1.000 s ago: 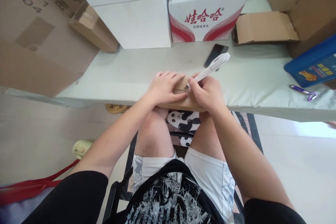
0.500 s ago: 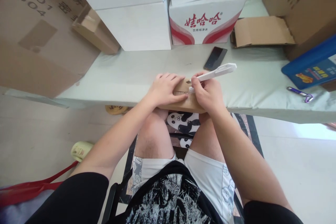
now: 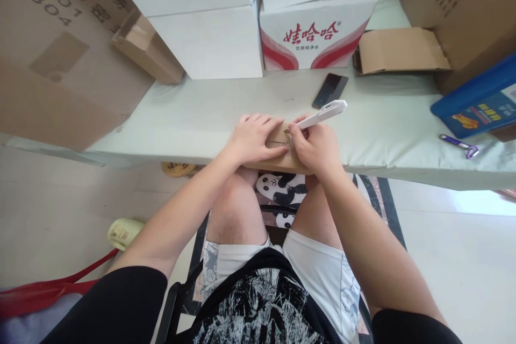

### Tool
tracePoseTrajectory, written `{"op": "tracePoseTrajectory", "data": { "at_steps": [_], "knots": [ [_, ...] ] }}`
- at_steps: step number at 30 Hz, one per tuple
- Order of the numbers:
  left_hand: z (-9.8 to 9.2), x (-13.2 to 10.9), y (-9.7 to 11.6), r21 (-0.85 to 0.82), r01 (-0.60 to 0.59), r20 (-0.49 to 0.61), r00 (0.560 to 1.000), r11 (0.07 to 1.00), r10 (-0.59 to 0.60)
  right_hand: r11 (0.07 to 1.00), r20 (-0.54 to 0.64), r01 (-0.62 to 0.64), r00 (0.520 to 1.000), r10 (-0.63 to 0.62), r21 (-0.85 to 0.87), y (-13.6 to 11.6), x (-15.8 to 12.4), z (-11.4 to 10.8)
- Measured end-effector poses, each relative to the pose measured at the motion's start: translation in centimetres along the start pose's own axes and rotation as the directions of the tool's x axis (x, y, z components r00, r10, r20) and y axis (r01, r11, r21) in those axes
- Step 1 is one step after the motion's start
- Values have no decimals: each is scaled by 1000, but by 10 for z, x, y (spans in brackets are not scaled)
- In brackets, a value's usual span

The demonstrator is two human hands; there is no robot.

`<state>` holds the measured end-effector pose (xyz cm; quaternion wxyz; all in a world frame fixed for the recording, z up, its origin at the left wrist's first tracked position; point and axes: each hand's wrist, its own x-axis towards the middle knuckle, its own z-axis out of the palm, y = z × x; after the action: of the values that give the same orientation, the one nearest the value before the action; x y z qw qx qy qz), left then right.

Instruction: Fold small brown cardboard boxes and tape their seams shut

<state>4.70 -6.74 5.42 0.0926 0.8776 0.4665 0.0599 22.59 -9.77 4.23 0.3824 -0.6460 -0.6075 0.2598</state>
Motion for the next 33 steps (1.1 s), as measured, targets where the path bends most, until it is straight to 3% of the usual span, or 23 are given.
{"op": "tracePoseTrajectory", "data": {
  "at_steps": [33],
  "knots": [
    [0,0,-1,-12,-5,0,1000,1000,5,999,-14,-20,1000,20,-27,-1,0,1]
  ]
}}
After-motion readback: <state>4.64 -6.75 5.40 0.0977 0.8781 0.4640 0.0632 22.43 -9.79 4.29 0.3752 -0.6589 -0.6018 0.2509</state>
